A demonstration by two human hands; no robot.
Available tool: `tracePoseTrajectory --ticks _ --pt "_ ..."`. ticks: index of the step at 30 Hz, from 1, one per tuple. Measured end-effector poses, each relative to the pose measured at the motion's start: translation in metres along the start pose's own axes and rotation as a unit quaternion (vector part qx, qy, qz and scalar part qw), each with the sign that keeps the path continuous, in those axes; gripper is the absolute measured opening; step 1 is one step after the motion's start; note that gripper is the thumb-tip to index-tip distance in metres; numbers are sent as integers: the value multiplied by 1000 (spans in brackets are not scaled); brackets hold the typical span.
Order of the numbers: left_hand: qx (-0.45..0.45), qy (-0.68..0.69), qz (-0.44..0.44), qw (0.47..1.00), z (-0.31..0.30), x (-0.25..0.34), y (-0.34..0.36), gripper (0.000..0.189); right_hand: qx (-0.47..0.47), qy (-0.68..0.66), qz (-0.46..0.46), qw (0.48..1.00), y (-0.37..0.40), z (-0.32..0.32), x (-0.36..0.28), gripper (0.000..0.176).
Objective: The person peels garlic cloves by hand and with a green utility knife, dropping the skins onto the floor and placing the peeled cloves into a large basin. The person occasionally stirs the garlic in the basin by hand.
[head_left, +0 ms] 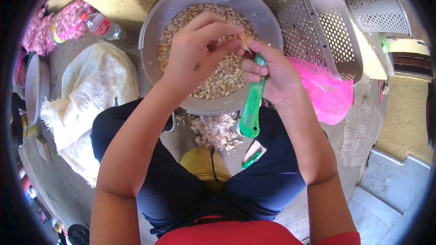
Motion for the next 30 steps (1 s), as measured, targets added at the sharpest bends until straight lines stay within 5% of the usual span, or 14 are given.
tracePoseTrajectory --ticks 6,15,21,24,27,30 --pt "-13 -16 7 1000 -5 -1 -3 10 -19 -12 -2 1000 -3 6 4 11" --pt "-54 -16 30 998 -1 -5 -2 7 36 140 -21 989 -6 5 -7 12" --pt "-96 -27 18 995 1 -7 -1 9 43 29 -108 993 -10 -8 -20 19" --pt "-58 26 -69 996 5 -19 1 10 59 85 -120 987 -7 -4 -21 22" --pt "-32 218 -304 927 8 -25 7 18 104 204 -154 961 -5 0 -19 24" --pt "0 262 -339 903 12 -26 7 22 166 314 -188 916 -2 4 -21 22"
Point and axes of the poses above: each hand's wrist, its own y-axis away from the middle knuckle, its own z-axis out of the palm, x = y × z, the point moved 4 cm from there along -y, towards the middle knuckle, and after that the axes turned 9 degrees about y, right-handed, at the moved point
